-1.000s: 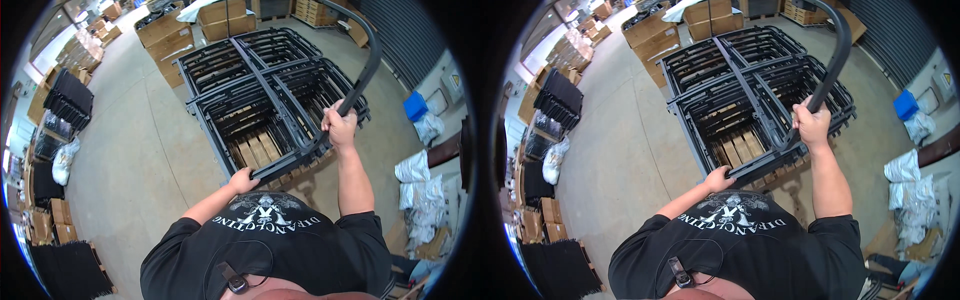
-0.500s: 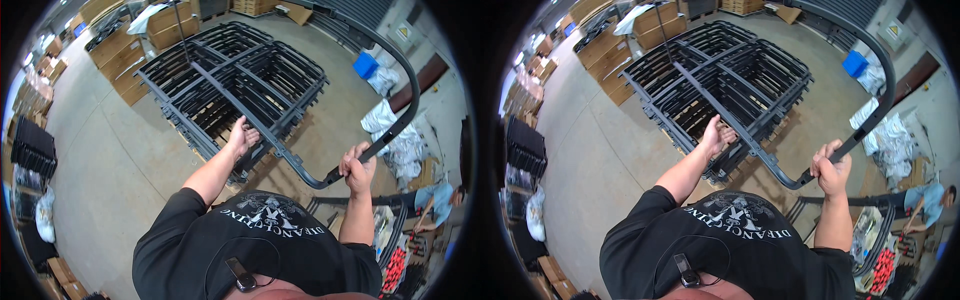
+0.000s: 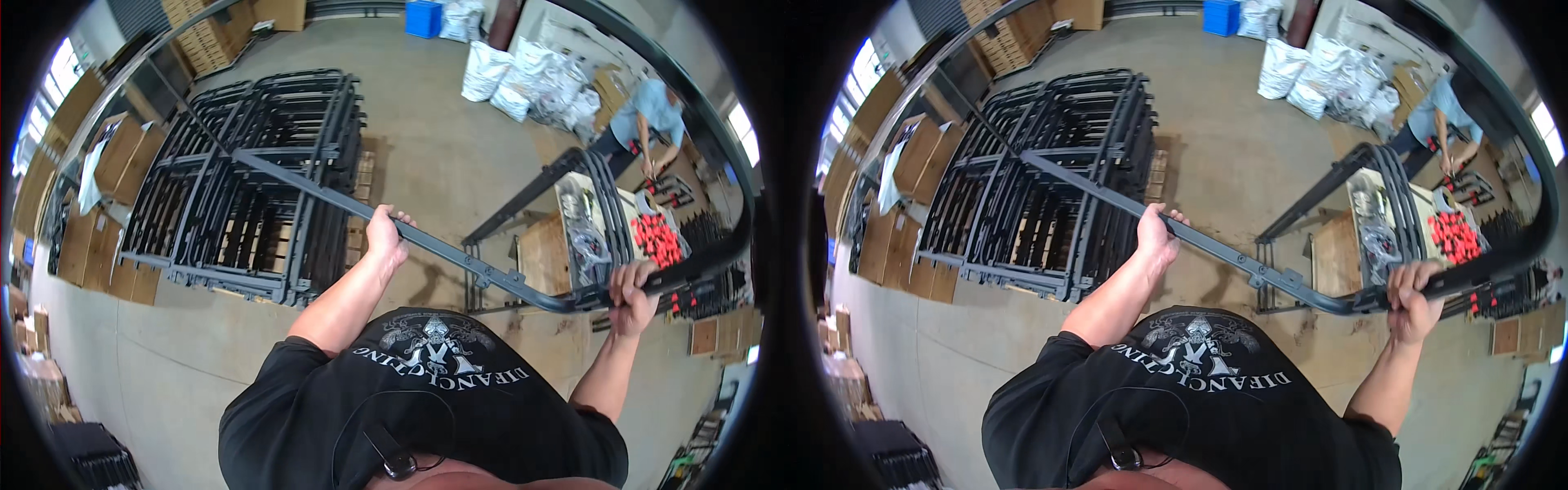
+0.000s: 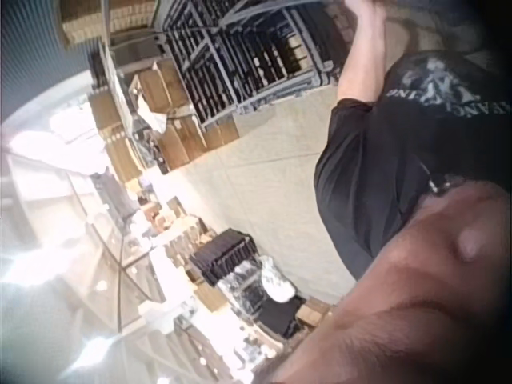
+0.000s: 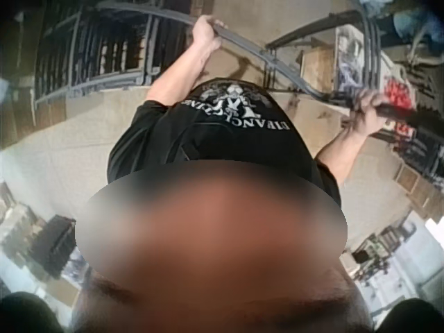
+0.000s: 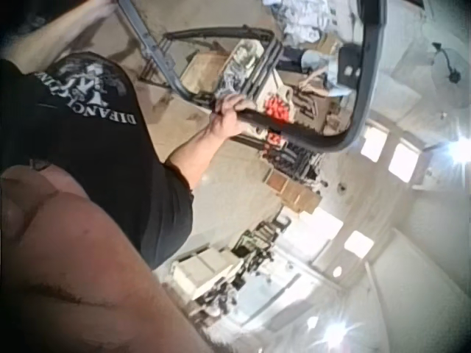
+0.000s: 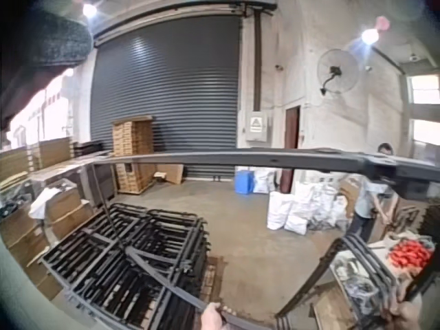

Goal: Assemble plastic components onto metal frames and stack them on pallets.

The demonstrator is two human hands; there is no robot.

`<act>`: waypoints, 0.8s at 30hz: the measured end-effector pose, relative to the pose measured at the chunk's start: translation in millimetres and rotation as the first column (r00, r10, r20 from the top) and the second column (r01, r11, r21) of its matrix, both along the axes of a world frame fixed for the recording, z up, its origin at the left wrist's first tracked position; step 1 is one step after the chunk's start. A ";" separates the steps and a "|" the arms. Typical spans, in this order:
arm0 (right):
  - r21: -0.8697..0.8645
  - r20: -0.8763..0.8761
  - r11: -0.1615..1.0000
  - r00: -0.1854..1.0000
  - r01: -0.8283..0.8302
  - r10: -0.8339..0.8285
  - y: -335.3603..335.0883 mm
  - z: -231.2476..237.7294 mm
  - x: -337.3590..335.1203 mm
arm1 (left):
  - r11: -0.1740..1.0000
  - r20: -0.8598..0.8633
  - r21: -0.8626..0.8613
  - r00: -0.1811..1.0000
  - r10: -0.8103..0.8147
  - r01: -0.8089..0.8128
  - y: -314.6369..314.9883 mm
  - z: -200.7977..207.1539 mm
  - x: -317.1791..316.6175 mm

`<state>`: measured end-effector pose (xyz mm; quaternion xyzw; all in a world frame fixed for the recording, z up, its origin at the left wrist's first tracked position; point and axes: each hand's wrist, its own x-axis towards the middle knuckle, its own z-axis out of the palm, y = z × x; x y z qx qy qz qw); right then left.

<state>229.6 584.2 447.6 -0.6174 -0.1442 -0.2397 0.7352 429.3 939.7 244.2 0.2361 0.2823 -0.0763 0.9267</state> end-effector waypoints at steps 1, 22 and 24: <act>0.002 0.026 0.999 0.999 0.048 -0.048 -12.9 -5.9 -23.9 | 0.998 -0.008 -0.008 0.998 -0.058 0.058 -21.4 1.5 -3.9; -0.416 -0.283 0.719 0.671 0.557 -0.685 5.5 49.4 -88.0 | 0.461 0.001 -0.109 0.464 -0.886 0.881 -209.0 -108.9 -32.0; -0.456 -0.359 0.737 0.656 0.498 -0.665 18.0 39.0 -56.6 | 0.141 -0.105 0.277 0.176 -0.979 0.950 -170.1 -166.6 -25.0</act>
